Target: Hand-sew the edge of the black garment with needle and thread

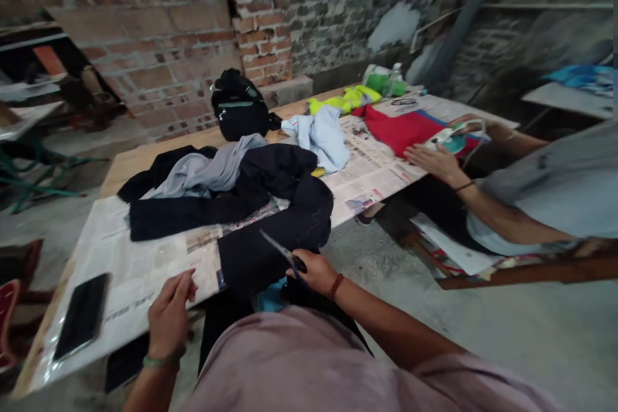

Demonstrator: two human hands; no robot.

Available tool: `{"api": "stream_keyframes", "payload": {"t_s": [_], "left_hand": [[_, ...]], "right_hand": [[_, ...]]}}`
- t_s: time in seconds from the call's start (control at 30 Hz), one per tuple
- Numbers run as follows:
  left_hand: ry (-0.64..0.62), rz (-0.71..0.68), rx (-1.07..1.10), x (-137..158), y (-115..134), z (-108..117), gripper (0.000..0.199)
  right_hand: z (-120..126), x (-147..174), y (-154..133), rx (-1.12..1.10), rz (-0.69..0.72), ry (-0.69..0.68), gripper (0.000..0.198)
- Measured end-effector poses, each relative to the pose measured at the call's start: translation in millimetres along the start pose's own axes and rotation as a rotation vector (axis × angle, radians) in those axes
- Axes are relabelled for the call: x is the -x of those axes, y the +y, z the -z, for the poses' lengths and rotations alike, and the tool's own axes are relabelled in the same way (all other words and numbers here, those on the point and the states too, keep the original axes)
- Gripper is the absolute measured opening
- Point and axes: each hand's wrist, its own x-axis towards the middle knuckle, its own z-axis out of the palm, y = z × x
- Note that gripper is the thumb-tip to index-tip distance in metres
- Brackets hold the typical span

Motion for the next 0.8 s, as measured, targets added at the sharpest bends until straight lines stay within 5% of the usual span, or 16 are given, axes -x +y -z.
{"api": "stream_keyframes", "payload": {"t_s": [0.17, 0.3, 0.6, 0.8], "left_hand": [[-0.064, 0.188, 0.040, 7, -19, -2, 0.045], [-0.122, 0.231, 0.023, 13, -20, -11, 0.044], [-0.325, 0.129, 0.000, 14, -15, -37, 0.044], [-0.365, 0.140, -0.051, 15, -12, -46, 0.044]], "right_hand": [[46, -12, 72, 0.044, -0.530, 0.412, 0.039], [87, -30, 119, 0.134, -0.795, 0.376, 0.043], [119, -85, 140, 0.347, -0.694, 0.213, 0.036], [119, -96, 138, 0.270, -0.620, 0.258, 0.037]]}}
